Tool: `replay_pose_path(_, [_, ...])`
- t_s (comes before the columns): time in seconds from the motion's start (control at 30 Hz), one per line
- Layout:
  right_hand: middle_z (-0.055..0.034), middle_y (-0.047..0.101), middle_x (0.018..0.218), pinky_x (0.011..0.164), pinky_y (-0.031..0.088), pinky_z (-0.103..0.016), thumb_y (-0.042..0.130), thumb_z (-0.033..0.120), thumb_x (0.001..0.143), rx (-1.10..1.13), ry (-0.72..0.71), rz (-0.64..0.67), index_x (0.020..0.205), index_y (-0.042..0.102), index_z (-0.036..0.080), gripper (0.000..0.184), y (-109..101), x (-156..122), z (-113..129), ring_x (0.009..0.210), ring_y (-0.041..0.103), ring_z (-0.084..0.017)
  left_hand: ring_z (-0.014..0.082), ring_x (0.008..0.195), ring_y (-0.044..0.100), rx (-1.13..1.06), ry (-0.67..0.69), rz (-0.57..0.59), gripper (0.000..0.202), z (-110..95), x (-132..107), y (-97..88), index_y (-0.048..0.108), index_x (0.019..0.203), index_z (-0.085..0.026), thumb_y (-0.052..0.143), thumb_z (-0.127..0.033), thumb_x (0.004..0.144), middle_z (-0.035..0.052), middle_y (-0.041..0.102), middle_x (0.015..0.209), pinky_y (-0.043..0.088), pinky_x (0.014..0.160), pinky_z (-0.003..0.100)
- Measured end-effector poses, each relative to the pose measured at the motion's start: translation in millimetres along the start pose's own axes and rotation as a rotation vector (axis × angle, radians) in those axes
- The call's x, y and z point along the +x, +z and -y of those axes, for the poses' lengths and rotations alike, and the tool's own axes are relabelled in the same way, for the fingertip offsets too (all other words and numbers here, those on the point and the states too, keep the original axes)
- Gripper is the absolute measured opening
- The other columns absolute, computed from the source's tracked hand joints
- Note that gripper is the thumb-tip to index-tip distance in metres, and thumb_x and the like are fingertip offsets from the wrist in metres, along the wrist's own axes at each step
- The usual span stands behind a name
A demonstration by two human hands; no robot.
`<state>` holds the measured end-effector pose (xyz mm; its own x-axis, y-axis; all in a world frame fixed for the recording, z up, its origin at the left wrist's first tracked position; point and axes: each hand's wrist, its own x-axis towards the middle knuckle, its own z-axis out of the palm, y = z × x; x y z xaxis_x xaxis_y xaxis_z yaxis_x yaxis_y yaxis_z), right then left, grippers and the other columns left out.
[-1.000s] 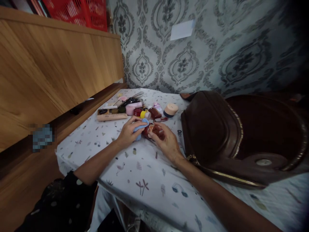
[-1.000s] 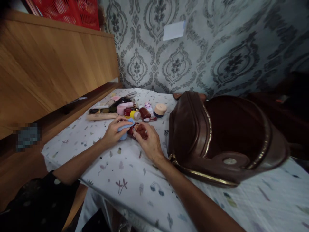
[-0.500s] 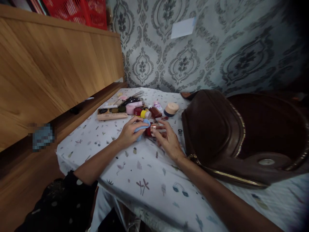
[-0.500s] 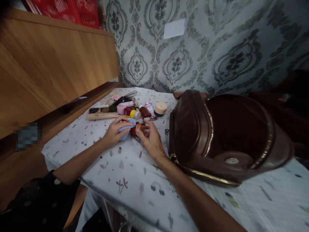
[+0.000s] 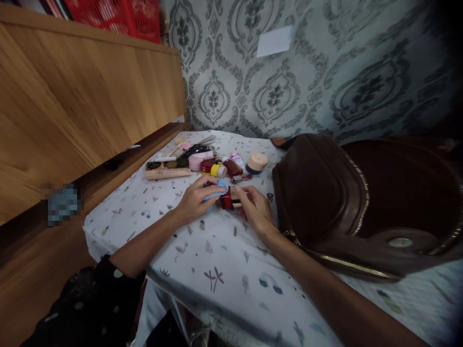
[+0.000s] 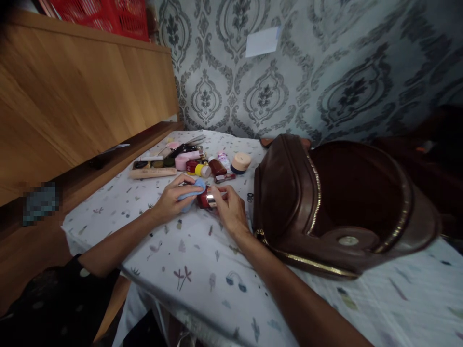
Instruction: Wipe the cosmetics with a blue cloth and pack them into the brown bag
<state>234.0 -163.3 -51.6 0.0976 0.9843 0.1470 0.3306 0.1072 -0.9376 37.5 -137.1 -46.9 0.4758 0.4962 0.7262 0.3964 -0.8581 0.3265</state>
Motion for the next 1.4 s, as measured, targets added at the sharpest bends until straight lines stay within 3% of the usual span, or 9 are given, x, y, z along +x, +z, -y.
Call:
replay_pose_path(0.27, [0.0017,0.057,0.048,0.042,0.040,-0.027,0.050,0.065,0.083,0.061,0.077,-0.021,0.081,0.056,0.022,0.044,0.9,7.9,-8.2,0.040,0.053,-0.017,0.0194,0.103,0.059,0.040,0.079,0.010,0.023,-7.7,1.4,0.3,0.071,0.110,-0.022,0.055,-0.022,0.094,0.0100,0.059,0.108,0.052,0.089,0.034])
replay_pose_path(0.43, [-0.0009,0.059,0.057,0.040,0.039,-0.026,0.048,0.061,0.083,0.299,0.163,-0.023,0.082,0.055,0.020,0.041,1.9,12.1,-11.3,0.045,0.055,-0.017,0.0171,0.095,0.059,0.161,0.180,0.004,0.022,-16.1,0.6,2.3,0.071,0.108,-0.023,0.054,-0.021,0.094,0.0080,0.058,0.101,0.052,0.078,0.029])
replay_pose_path(0.6, [-0.0010,0.060,0.064,0.037,0.033,-0.021,0.047,0.061,0.079,0.472,0.171,-0.023,0.086,0.055,0.018,0.044,3.7,9.0,-5.0,0.044,0.051,-0.011,0.0176,0.100,0.060,0.086,0.186,0.014,0.024,-17.7,0.3,2.8,0.070,0.108,-0.021,0.052,-0.016,0.094,0.0098,0.060,0.106,0.054,0.085,0.030])
replay_pose_path(0.77, [0.0016,0.052,0.055,0.034,0.029,-0.021,0.047,0.060,0.075,0.540,0.166,-0.047,0.074,0.046,0.022,0.039,4.6,8.1,-3.3,0.040,0.045,-0.010,0.0179,0.104,0.062,-0.009,0.176,0.000,0.024,-16.2,1.3,1.8,0.070,0.106,-0.020,0.049,-0.015,0.095,0.0112,0.061,0.113,0.055,0.089,0.033])
replay_pose_path(1.03, [0.0016,0.052,0.045,0.032,0.023,-0.022,0.043,0.059,0.072,0.491,0.164,0.065,0.079,0.059,0.017,0.046,4.2,5.3,-0.2,0.033,0.037,-0.010,0.0228,0.116,0.057,0.035,0.115,-0.001,0.033,-16.6,-2.0,2.7,0.061,0.126,-0.019,0.047,-0.018,0.096,0.0142,0.055,0.123,0.051,0.099,0.040])
replay_pose_path(1.17, [0.0037,0.049,0.044,0.034,0.026,-0.022,0.046,0.057,0.074,0.547,0.152,0.050,0.078,0.057,0.018,0.041,4.6,5.4,-2.1,0.035,0.040,-0.011,0.0235,0.118,0.055,0.060,0.076,0.016,0.036,-15.2,-1.2,5.2,0.055,0.132,-0.017,0.047,-0.021,0.097,0.0154,0.054,0.124,0.049,0.102,0.041])
replay_pose_path(1.3, [0.0050,0.048,0.048,0.036,0.032,-0.022,0.052,0.054,0.075,0.600,0.143,0.007,0.081,0.057,0.018,0.036,5.0,6.7,-3.6,0.040,0.046,-0.012,0.0212,0.109,0.059,0.000,-0.007,0.037,0.036,-12.3,-0.9,6.2,0.053,0.132,-0.018,0.048,-0.027,0.097,0.0134,0.060,0.115,0.052,0.096,0.038])
replay_pose_path(1.4, [0.0032,0.055,0.056,0.040,0.040,-0.023,0.058,0.055,0.073,0.644,0.121,-0.012,0.084,0.059,0.017,0.039,4.9,6.9,-2.8,0.046,0.053,-0.013,0.0210,0.105,0.062,-0.041,-0.105,0.061,0.035,-9.6,-1.7,6.6,0.054,0.129,-0.018,0.050,-0.028,0.095,0.0121,0.064,0.114,0.053,0.095,0.037])
